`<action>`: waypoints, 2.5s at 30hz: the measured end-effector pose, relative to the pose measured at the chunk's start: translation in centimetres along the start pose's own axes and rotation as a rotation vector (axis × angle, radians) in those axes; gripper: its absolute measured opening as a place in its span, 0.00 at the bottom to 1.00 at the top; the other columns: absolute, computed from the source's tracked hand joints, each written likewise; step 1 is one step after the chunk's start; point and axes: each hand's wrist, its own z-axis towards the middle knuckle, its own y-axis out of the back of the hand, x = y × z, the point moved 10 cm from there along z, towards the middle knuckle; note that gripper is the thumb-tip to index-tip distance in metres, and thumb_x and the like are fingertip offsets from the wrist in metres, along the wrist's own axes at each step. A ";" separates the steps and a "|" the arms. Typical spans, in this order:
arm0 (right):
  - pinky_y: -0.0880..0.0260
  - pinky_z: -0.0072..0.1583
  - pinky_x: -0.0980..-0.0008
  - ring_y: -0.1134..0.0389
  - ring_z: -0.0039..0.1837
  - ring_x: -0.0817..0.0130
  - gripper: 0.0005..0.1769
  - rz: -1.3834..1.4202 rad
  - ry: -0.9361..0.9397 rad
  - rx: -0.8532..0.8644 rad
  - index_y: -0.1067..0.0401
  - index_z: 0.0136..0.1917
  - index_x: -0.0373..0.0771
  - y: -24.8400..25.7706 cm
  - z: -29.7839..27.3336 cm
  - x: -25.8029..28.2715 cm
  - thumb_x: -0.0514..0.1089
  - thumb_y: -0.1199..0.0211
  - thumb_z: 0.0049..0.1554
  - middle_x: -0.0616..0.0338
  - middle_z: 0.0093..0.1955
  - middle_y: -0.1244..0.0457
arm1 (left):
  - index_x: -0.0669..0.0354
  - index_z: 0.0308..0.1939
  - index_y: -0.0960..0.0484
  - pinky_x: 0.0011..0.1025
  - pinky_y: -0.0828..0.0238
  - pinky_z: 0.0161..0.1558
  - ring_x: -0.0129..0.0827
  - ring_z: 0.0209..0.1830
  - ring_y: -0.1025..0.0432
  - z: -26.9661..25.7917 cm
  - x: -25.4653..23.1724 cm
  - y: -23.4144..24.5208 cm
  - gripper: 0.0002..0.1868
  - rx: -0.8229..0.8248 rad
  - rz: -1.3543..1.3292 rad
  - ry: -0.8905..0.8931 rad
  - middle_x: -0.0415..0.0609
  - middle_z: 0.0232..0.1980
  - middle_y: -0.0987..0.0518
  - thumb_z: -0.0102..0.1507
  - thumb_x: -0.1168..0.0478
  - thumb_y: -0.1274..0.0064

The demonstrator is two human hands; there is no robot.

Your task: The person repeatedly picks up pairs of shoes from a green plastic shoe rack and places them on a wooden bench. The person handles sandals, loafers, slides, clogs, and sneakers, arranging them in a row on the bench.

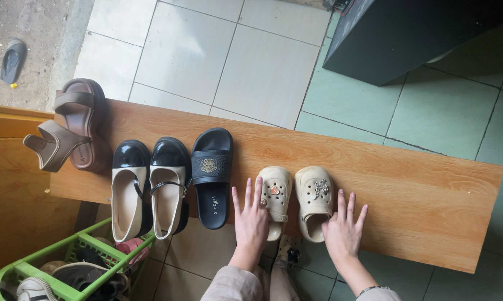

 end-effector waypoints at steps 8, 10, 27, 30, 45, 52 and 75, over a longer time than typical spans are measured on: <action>0.69 0.81 0.36 0.64 0.86 0.52 0.18 0.067 -0.053 -0.021 0.20 0.46 0.32 -1.2 -2.2 1.0 0.50 0.35 0.52 0.54 0.86 0.60 | 0.61 0.38 0.13 0.65 0.73 0.75 0.47 0.83 0.59 -1.1 -0.1 0.9 0.11 -0.294 0.113 -0.022 0.52 0.83 0.50 0.60 0.60 0.49; 0.68 0.81 0.37 0.64 0.86 0.53 0.19 0.099 -0.062 -0.071 0.20 0.46 0.31 -1.2 -2.3 1.6 0.50 0.35 0.51 0.54 0.85 0.59 | 0.61 0.38 0.13 0.64 0.73 0.76 0.48 0.84 0.59 -1.0 1.4 0.4 0.11 -0.259 0.138 0.010 0.51 0.84 0.51 0.60 0.60 0.49; 0.68 0.81 0.42 0.63 0.86 0.52 0.13 0.096 -0.108 -0.062 0.19 0.41 0.34 -1.9 -3.0 3.1 0.46 0.36 0.52 0.47 0.86 0.61 | 0.58 0.32 0.13 0.62 0.74 0.76 0.48 0.83 0.62 -2.4 3.5 1.5 0.09 -0.310 -0.030 -0.040 0.50 0.83 0.50 0.55 0.62 0.48; 0.70 0.81 0.42 0.64 0.86 0.52 0.13 0.111 -0.122 -0.019 0.19 0.39 0.34 -2.9 -3.1 3.4 0.47 0.36 0.52 0.47 0.86 0.61 | 0.60 0.33 0.13 0.60 0.73 0.77 0.44 0.84 0.60 -1.8 3.3 2.4 0.10 -0.392 0.012 -0.044 0.47 0.83 0.49 0.58 0.61 0.49; 0.70 0.80 0.38 0.62 0.85 0.52 0.19 0.273 -0.072 -0.102 0.20 0.36 0.33 -1.9 -3.6 2.0 0.53 0.37 0.52 0.51 0.84 0.57 | 0.61 0.49 0.14 0.60 0.73 0.77 0.49 0.84 0.60 1.0 2.4 1.3 0.17 -0.304 0.302 -0.024 0.51 0.84 0.50 0.62 0.57 0.51; 0.71 0.80 0.36 0.60 0.86 0.52 0.20 0.330 -0.058 -0.299 0.21 0.36 0.31 -0.1 -2.6 2.6 0.51 0.39 0.55 0.47 0.84 0.54 | 0.62 0.66 0.23 0.60 0.70 0.77 0.45 0.82 0.57 -1.4 5.6 2.0 0.33 -0.518 0.236 0.059 0.50 0.80 0.45 0.56 0.58 0.50; 0.70 0.80 0.39 0.59 0.85 0.52 0.22 0.136 -0.051 -0.136 0.18 0.39 0.36 -1.1 -1.5 3.2 0.56 0.43 0.55 0.51 0.82 0.50 | 0.71 0.74 0.40 0.60 0.79 0.75 0.55 0.82 0.66 -1.0 2.1 0.1 0.40 -0.112 0.387 -0.002 0.62 0.81 0.52 0.64 0.48 0.60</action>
